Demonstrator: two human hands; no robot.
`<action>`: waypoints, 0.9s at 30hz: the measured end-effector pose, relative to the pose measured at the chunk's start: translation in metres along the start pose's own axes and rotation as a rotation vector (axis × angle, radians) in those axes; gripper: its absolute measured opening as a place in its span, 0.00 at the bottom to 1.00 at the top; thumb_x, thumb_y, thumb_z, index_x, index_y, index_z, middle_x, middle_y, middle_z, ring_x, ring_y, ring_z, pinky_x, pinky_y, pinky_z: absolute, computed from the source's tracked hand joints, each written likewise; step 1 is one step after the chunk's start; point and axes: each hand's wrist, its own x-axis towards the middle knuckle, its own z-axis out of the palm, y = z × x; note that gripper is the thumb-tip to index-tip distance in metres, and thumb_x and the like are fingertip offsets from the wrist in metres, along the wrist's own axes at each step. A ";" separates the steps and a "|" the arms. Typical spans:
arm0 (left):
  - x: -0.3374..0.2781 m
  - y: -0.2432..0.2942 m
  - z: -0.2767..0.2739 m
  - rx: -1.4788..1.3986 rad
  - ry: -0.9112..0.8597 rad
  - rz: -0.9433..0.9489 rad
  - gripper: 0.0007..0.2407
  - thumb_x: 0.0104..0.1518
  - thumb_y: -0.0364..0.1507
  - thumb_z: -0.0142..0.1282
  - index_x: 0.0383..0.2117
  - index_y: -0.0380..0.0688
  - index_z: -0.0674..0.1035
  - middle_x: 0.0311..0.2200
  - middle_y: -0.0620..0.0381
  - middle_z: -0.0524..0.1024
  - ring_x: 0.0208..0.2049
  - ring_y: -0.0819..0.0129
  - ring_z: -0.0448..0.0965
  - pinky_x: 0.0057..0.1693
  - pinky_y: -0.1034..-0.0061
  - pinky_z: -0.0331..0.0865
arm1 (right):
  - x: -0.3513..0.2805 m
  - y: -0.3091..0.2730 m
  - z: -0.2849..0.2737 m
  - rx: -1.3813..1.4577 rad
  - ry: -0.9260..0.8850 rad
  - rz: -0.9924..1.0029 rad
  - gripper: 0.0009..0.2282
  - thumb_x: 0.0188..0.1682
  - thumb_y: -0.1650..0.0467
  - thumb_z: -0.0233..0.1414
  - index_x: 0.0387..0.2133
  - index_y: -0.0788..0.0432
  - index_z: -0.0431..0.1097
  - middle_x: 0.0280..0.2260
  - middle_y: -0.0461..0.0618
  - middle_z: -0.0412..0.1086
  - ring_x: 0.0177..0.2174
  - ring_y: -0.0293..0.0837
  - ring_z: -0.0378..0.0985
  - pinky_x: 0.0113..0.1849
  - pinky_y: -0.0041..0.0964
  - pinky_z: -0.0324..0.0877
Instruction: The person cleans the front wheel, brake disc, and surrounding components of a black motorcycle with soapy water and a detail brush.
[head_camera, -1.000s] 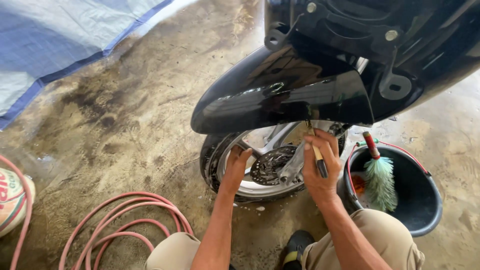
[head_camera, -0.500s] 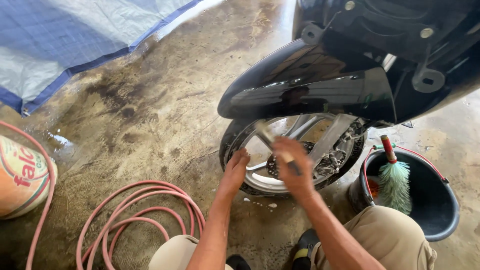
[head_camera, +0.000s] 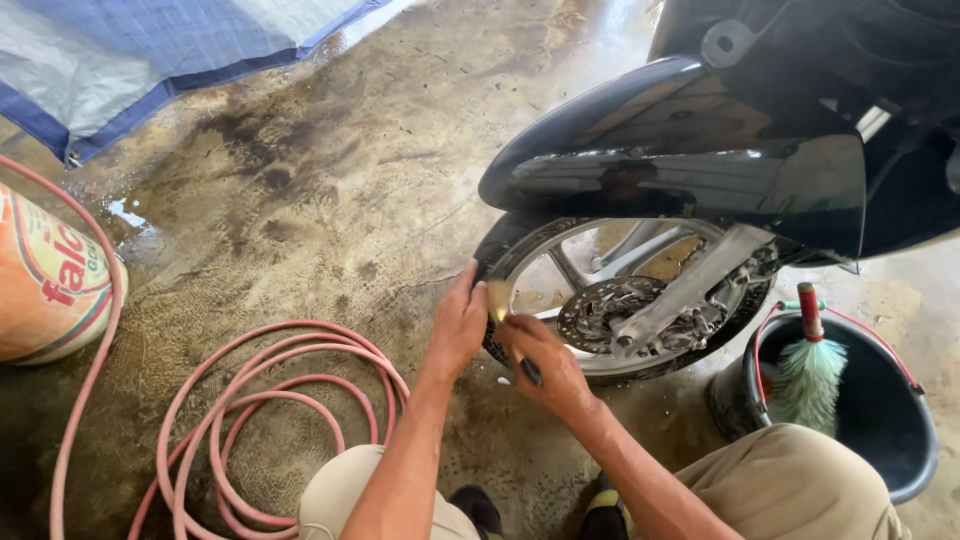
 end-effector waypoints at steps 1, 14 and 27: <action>0.000 0.002 -0.004 -0.007 0.006 0.001 0.26 0.73 0.36 0.33 0.74 0.36 0.57 0.72 0.26 0.53 0.73 0.24 0.47 0.74 0.31 0.43 | -0.002 0.008 0.001 -0.003 -0.007 -0.006 0.14 0.43 0.77 0.56 0.41 0.50 0.78 0.47 0.56 0.74 0.42 0.62 0.81 0.42 0.56 0.75; 0.004 0.002 -0.014 -0.103 -0.070 0.027 0.29 0.74 0.45 0.25 0.73 0.36 0.58 0.75 0.32 0.47 0.75 0.28 0.43 0.77 0.28 0.39 | 0.003 0.021 -0.006 0.001 0.220 -0.096 0.09 0.49 0.80 0.53 0.40 0.60 0.77 0.45 0.59 0.74 0.48 0.64 0.77 0.49 0.53 0.71; 0.006 -0.009 -0.007 -0.057 -0.095 0.052 0.31 0.74 0.48 0.25 0.75 0.39 0.54 0.76 0.35 0.42 0.76 0.28 0.40 0.75 0.23 0.32 | -0.074 0.061 0.017 -0.220 -0.466 0.386 0.13 0.41 0.75 0.52 0.37 0.45 0.74 0.41 0.48 0.73 0.38 0.69 0.78 0.37 0.65 0.73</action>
